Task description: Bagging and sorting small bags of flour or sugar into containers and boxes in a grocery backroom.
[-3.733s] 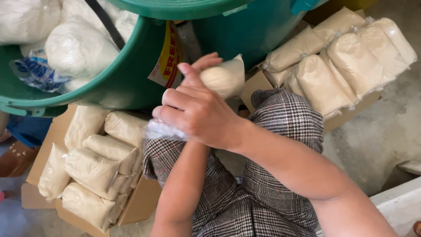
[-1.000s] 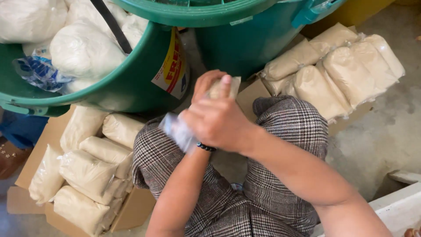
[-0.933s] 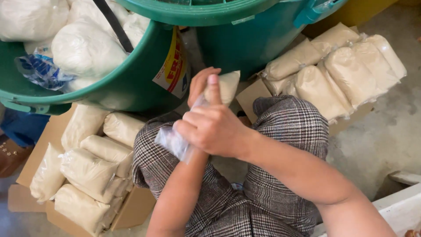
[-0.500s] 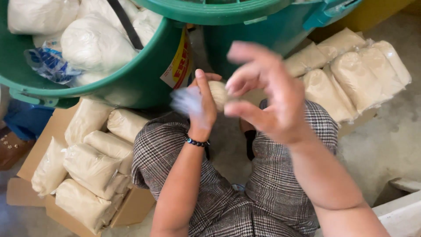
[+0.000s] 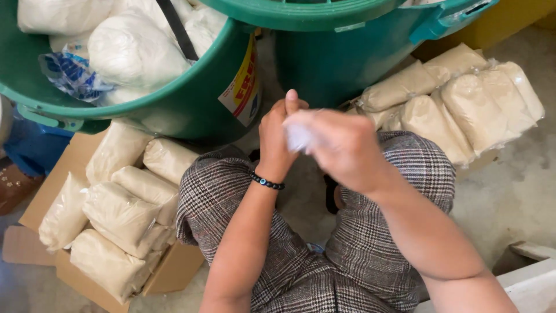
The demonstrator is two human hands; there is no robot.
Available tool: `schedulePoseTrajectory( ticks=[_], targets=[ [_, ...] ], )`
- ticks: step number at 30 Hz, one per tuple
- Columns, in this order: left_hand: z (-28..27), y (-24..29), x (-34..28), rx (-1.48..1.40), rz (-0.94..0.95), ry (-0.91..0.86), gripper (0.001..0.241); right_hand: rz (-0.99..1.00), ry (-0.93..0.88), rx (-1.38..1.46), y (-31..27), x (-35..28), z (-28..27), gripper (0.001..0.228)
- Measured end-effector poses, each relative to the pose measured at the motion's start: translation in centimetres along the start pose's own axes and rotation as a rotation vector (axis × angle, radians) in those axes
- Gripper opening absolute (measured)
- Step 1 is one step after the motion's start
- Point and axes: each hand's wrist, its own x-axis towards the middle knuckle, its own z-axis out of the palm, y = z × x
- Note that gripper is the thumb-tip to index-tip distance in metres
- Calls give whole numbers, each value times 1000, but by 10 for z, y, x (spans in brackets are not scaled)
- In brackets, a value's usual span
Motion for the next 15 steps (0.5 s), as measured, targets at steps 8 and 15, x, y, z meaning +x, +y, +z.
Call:
schedulePoseTrajectory(
  ticks=[8, 15],
  targets=[
    [-12, -12, -10, 231, 461, 72, 36, 53, 72, 602, -3, -12, -18, 38],
    [-9, -20, -11, 511, 300, -71, 38, -2, -302, -211, 10, -4, 16, 68]
  ],
)
